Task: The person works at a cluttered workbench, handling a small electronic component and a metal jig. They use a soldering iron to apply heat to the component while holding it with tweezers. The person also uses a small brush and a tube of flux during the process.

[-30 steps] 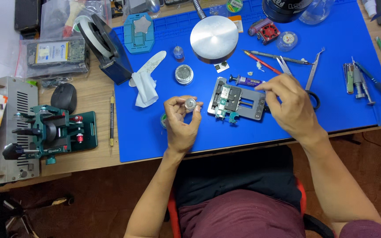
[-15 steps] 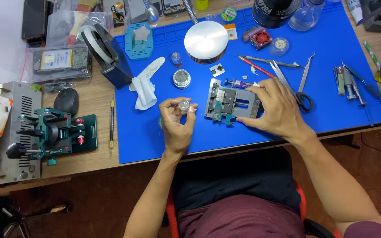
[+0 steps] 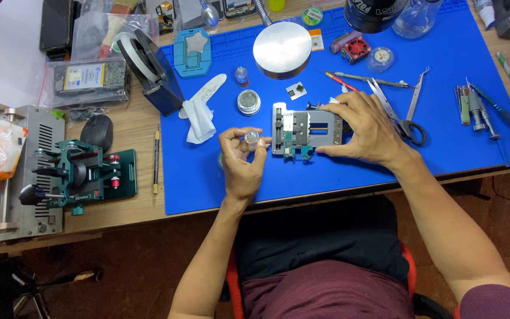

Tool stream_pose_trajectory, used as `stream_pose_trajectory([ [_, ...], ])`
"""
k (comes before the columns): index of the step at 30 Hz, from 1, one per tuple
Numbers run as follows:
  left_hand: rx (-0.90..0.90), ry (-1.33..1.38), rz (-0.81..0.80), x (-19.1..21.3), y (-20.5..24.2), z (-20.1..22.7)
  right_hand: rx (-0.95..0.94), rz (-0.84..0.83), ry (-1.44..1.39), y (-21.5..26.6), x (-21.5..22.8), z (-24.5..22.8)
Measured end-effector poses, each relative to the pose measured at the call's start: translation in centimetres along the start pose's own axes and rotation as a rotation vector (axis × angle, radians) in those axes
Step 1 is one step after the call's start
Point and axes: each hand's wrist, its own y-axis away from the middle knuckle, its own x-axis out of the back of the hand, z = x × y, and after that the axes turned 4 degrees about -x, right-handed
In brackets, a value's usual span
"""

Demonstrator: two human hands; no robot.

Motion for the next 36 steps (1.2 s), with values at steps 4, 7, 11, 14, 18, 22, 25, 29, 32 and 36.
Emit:
stream_pose_trajectory([
  [4,0.007,-0.009,0.014,0.2,-0.1,0.0,0.024,-0.036,0.026,-0.6,0.4,-0.2],
  [7,0.003,-0.028,0.015,0.3,0.0,0.1,0.039,-0.067,0.088,-0.8,0.9,-0.6],
  [11,-0.001,-0.064,0.048,0.2,-0.1,0.0,0.071,-0.053,0.154,-0.9,1.3,-1.4],
  [14,-0.012,-0.098,0.083,0.2,-0.1,-0.2,0.078,-0.046,0.168,-0.5,1.0,-2.1],
  [18,-0.009,-0.134,0.121,0.1,0.0,-0.3,0.061,-0.086,0.099,0.2,0.3,-2.3],
  [22,-0.027,-0.137,0.138,0.3,0.0,-0.5,0.051,-0.159,0.092,-0.2,0.5,-2.3],
  [25,-0.035,-0.139,0.155,0.4,0.1,-0.4,0.048,-0.206,0.034,-0.6,0.8,-2.4],
  [29,-0.045,-0.132,0.171,0.2,0.1,-0.4,0.013,-0.172,0.086,0.1,1.2,-1.3],
  [32,-0.046,-0.129,0.174,0.1,0.2,-0.5,-0.036,-0.104,0.129,1.6,2.2,-0.1],
  [36,-0.058,-0.121,0.174,0.2,0.0,-0.3,-0.020,-0.067,0.141,3.3,2.4,-0.8],
])
